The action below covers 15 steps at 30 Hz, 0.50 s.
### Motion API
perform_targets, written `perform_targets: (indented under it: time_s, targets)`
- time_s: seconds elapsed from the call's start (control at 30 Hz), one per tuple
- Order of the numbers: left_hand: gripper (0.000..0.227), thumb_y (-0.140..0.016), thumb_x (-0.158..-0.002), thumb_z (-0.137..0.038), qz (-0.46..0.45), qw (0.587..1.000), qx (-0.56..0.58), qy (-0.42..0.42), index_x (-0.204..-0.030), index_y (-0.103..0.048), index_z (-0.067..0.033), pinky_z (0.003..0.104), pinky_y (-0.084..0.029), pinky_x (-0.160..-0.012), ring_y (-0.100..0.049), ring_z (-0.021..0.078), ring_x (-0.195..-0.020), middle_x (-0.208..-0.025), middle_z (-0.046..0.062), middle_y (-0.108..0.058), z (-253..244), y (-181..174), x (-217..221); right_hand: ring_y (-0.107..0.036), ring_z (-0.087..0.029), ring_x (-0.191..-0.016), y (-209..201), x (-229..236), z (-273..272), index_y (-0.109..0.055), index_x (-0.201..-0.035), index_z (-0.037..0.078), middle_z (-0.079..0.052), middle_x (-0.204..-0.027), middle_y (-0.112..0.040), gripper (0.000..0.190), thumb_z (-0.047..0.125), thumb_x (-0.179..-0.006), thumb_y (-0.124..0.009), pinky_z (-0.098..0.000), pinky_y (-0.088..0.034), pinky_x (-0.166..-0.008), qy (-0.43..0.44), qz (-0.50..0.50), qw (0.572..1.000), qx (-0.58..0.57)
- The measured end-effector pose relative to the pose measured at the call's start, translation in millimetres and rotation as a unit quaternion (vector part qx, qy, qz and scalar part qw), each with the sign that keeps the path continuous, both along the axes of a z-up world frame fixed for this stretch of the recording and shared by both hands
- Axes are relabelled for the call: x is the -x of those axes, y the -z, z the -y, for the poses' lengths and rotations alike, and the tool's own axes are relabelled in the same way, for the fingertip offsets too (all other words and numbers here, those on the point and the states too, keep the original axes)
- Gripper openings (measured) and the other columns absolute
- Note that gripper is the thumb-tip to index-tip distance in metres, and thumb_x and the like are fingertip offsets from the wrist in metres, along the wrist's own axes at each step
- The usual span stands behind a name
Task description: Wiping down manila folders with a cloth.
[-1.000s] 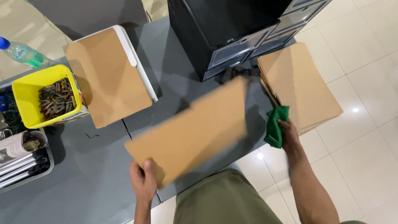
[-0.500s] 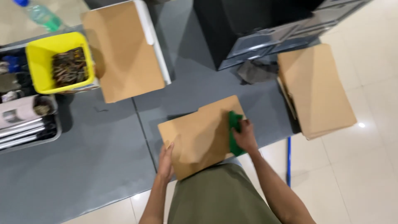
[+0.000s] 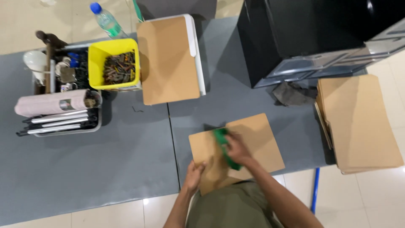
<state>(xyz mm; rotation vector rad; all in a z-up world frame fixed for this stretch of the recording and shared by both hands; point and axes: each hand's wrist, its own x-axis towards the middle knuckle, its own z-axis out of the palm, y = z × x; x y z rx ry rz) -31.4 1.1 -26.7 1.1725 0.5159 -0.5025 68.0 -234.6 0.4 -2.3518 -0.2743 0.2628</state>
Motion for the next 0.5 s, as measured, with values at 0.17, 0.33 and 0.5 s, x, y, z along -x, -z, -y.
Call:
perform_targets:
  time_s: [0.17,0.33,0.5]
  targets:
    - [0.038,-0.065,-0.097,-0.025,-0.014,0.999,-0.012,0.039,-0.128,-0.061,-0.0036,0.037,-0.057,-0.091,-0.069,0.0181,-0.102,-0.116,0.009,-0.074,-11,-77,-18,-0.055,-0.047,-0.118,84,9,135,-0.059,-0.125,0.001,-0.026,-0.123,-0.06,0.038,0.016,-0.091,-0.063,-0.0555,-0.044,-0.104,0.144,0.111,0.976,0.118]
    - [0.038,-0.067,-0.094,-0.032,-0.024,0.993,-0.047,0.105,-0.122,-0.07,-0.0062,0.028,-0.055,-0.096,-0.07,0.0104,-0.106,-0.115,0.001,-0.076,-62,-133,-40,-0.061,-0.049,-0.107,47,39,201,-0.066,-0.124,0.001,-0.028,-0.116,-0.064,0.04,0.016,-0.087,-0.072,-0.0527,-0.052,-0.092,0.305,-0.014,0.946,0.109]
    - [0.035,-0.07,-0.098,-0.028,0.166,0.973,-0.159,-0.032,-0.114,-0.073,0.0022,0.029,-0.052,-0.077,-0.061,0.0103,-0.088,-0.097,0.0,-0.071,-121,-223,-80,-0.062,-0.047,-0.104,36,67,193,-0.062,-0.133,0.0,-0.027,-0.118,-0.061,0.051,0.021,-0.087,-0.073,-0.0526,-0.051,-0.089,0.301,-0.024,0.951,0.068]
